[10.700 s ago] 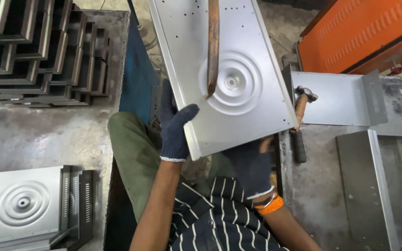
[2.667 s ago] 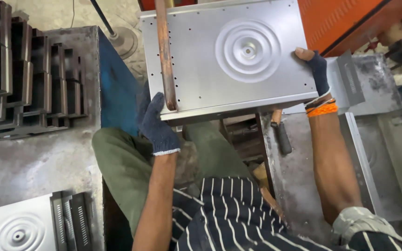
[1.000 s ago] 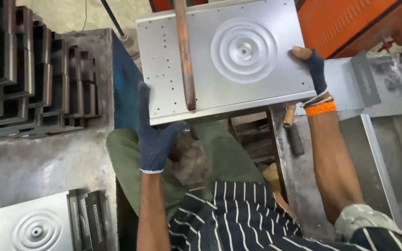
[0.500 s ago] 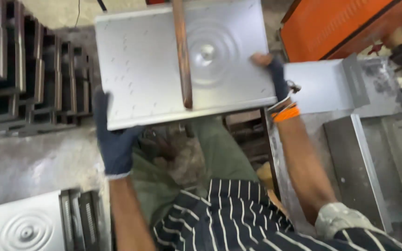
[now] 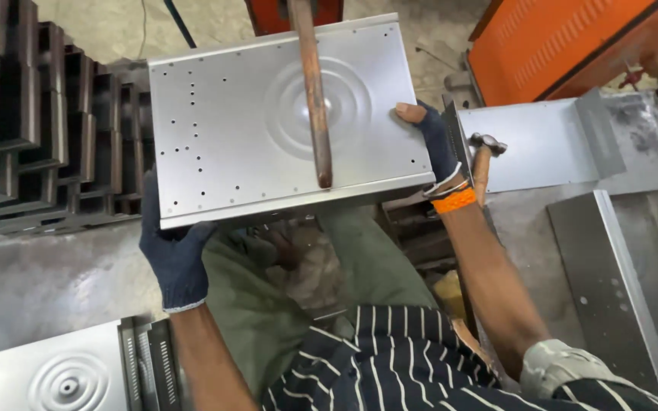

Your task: Assembling and spot-welding metal components for a device housing.

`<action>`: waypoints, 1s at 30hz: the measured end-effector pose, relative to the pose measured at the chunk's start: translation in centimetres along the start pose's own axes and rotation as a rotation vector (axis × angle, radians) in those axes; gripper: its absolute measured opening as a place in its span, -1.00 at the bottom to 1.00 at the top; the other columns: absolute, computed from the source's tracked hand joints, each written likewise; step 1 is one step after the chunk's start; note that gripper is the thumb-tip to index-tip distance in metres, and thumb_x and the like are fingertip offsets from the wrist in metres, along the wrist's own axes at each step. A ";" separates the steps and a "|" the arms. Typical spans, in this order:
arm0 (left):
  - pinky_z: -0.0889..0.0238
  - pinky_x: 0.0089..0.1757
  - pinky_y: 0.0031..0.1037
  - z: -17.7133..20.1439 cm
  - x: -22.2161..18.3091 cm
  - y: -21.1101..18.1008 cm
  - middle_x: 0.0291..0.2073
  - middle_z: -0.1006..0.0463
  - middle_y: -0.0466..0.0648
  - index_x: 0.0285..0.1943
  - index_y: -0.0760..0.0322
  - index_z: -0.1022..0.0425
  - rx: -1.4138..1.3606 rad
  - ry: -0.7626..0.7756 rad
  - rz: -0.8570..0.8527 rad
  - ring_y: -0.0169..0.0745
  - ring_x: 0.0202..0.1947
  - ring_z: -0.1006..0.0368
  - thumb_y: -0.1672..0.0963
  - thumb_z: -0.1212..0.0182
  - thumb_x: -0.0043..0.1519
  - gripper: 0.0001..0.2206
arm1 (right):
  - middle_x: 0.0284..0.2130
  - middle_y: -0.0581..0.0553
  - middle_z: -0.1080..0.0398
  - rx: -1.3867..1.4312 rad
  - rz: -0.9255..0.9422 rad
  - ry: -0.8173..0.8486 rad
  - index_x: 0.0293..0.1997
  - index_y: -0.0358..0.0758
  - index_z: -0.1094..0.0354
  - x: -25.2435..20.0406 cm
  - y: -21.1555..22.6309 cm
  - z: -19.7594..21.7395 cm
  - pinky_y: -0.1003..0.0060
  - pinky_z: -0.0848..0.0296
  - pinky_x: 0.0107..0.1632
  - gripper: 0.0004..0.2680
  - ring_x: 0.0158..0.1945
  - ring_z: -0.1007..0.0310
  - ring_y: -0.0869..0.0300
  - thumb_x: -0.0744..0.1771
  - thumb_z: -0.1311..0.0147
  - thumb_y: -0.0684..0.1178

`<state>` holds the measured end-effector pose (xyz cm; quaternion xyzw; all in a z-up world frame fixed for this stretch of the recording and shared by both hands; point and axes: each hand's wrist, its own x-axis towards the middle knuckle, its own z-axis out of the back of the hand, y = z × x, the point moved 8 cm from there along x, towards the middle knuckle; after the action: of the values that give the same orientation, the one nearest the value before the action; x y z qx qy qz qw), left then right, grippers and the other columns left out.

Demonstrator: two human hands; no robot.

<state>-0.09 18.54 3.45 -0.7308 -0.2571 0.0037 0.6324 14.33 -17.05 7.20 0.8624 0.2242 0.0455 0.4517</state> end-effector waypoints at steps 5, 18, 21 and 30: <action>-0.34 0.33 -0.22 3.1 0.6 -0.1 0.46 -0.38 0.05 0.62 0.31 -0.18 -0.004 -0.020 0.000 -0.06 0.40 -0.37 0.34 -0.46 0.01 -0.11 | -0.08 -0.28 -0.50 -0.069 0.100 -0.063 0.21 -0.49 -0.32 4.9 -6.0 6.4 0.13 -0.57 0.00 -0.61 -0.09 -0.55 0.02 0.33 -0.11 0.04; -0.26 0.39 -0.27 8.1 2.0 0.9 0.49 -0.36 0.03 0.60 0.36 -0.22 -0.028 -0.015 0.014 -0.10 0.45 -0.34 0.33 -0.35 0.00 -0.16 | -0.12 -0.22 -0.49 -0.152 0.128 -0.065 0.23 -0.41 -0.29 5.7 -6.4 2.3 0.19 -0.64 -0.13 -0.57 -0.17 -0.60 0.11 0.28 -0.09 0.06; -0.19 0.42 -0.27 9.9 2.4 1.0 0.51 -0.32 0.04 0.63 0.36 -0.20 -0.023 -0.008 -0.024 -0.12 0.49 -0.29 0.32 -0.40 0.07 -0.17 | -0.13 -0.18 -0.49 -0.093 0.259 -0.025 0.23 -0.33 -0.30 5.0 -6.6 -1.4 0.24 -0.57 -0.18 -0.61 -0.19 -0.55 0.17 0.29 -0.08 0.00; -0.17 0.44 -0.19 7.1 2.6 1.7 0.49 -0.29 0.07 0.59 0.33 -0.16 -0.249 0.056 0.016 -0.08 0.48 -0.27 0.23 -0.27 0.34 -0.40 | -0.20 -0.06 -0.49 -0.224 0.326 -0.085 0.09 -0.38 -0.40 4.8 -5.7 1.4 0.35 -0.49 -0.10 -0.73 -0.19 -0.48 0.27 0.32 -0.05 -0.06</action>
<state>0.46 26.00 1.29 -0.8053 -0.2321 -0.0437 0.5438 17.03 -13.31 1.25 0.8327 0.0559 0.1063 0.5406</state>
